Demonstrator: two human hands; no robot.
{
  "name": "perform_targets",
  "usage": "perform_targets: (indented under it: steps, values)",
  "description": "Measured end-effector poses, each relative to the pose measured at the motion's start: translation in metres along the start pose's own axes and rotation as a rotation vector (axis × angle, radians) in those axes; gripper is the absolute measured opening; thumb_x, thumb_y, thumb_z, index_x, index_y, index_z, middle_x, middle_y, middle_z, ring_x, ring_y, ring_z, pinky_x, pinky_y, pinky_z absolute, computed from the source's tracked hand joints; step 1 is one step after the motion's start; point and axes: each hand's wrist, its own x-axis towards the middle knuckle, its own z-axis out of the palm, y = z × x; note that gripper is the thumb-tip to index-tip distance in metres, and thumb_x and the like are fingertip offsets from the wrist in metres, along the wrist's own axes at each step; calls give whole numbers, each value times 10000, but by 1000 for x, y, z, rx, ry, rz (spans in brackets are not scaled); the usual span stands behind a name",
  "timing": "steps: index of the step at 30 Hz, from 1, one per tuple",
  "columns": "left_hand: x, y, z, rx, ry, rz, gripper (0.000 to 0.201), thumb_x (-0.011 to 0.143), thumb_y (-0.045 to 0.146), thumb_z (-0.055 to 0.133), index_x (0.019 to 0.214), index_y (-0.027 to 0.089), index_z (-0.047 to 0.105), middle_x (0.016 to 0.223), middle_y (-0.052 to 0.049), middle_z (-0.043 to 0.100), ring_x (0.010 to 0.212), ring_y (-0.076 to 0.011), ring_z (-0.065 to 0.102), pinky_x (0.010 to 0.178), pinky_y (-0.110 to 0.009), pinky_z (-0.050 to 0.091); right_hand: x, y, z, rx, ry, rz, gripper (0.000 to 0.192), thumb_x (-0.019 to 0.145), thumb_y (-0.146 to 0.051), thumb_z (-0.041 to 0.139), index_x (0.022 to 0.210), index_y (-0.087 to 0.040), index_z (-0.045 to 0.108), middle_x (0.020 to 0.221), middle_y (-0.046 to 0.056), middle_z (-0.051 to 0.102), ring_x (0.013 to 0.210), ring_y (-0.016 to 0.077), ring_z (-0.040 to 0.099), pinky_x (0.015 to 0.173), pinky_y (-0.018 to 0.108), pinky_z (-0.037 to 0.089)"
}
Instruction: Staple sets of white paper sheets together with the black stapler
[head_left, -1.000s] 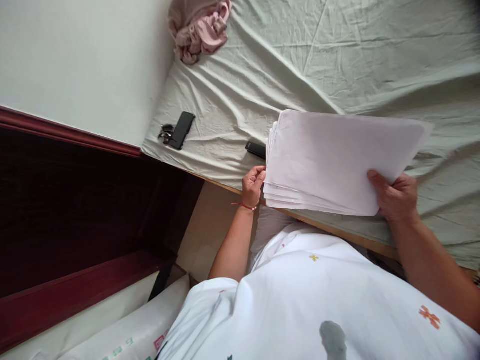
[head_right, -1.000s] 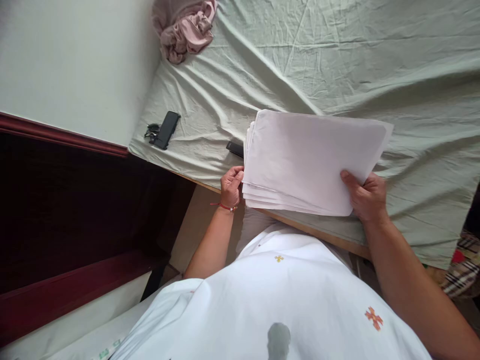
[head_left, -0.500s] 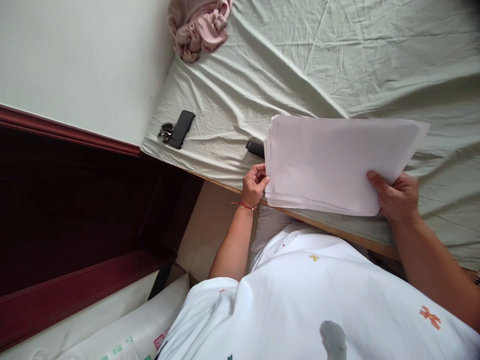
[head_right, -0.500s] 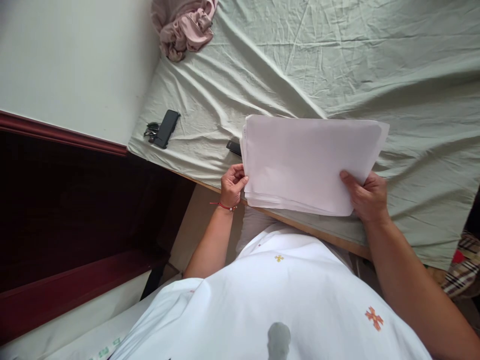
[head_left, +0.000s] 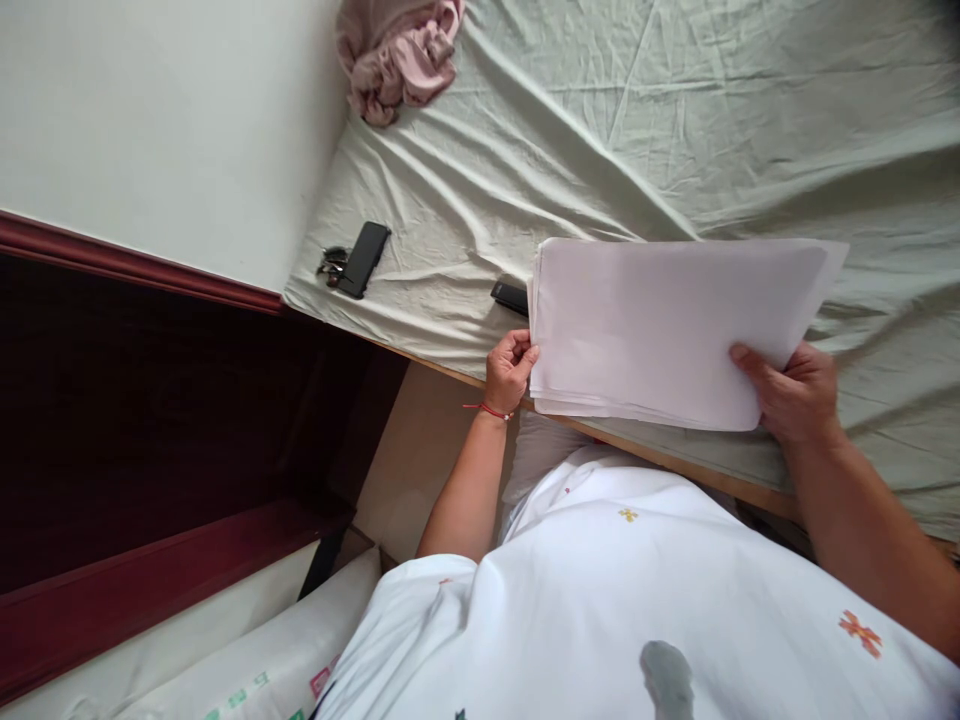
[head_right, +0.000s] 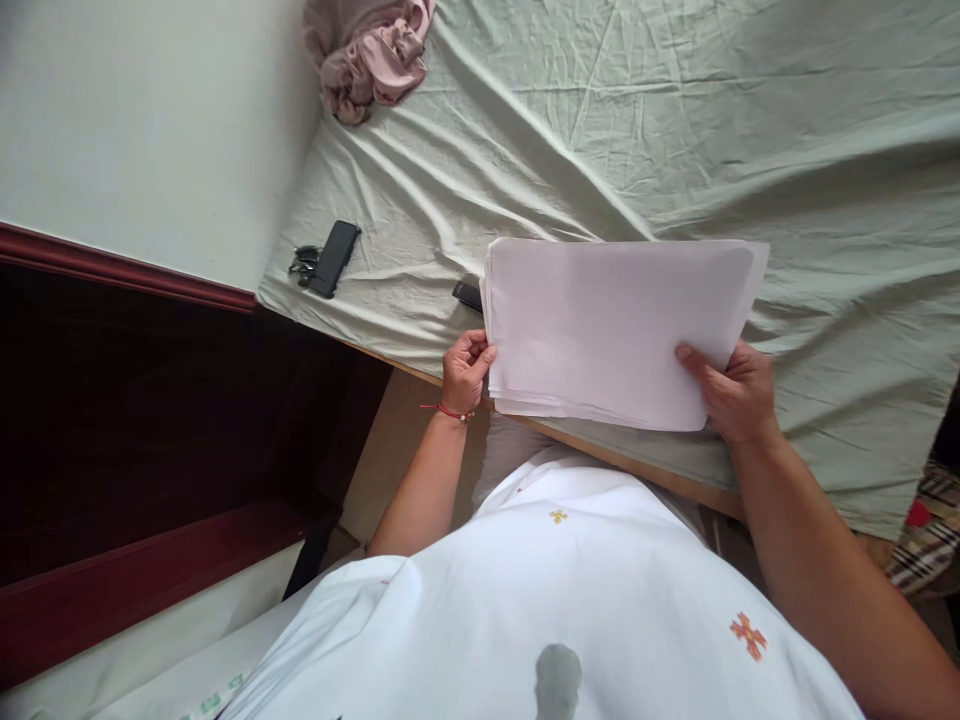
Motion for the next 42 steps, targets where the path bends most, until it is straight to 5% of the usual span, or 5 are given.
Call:
perform_targets:
  steps: [11,24,29,34,42]
  values:
    - [2,18,-1,-136,-177,-91,533,741,441,893,1164,205,672,1109,-63,776,1023,-215,717,925,-352,567,-12,-9,2,-8,-111,41,338,563,-312,979,847,-238,812,981,4,803,876,164,703,867,341,620]
    - [7,73,-6,-92,-36,109,611,660,540,932,1170,285,714,1096,-43,746,1125,-259,707,950,-417,622,-15,-63,5,-29,-100,-310,303,569,-308,965,733,-266,714,793,-24,749,826,222,712,944,476,607]
    - [5,53,-7,-31,-132,29,529,643,484,953,1056,232,738,1028,-58,762,1018,-253,728,898,-418,632,-12,-56,-1,-292,-286,-227,329,559,-364,969,744,-215,741,754,-2,733,672,162,636,678,330,595]
    - [4,30,-4,58,-259,-111,395,667,474,925,852,166,760,855,-55,761,835,-220,710,802,-391,610,-5,-33,-5,-352,-269,-112,467,532,-491,968,797,-191,727,812,21,749,722,150,635,748,309,592]
    - [10,45,-12,162,-240,25,317,669,396,918,914,283,754,902,-22,755,1023,-264,711,1058,-461,551,1,-47,-4,-405,-348,-119,429,538,-551,955,769,-234,782,784,12,761,740,197,676,757,354,613]
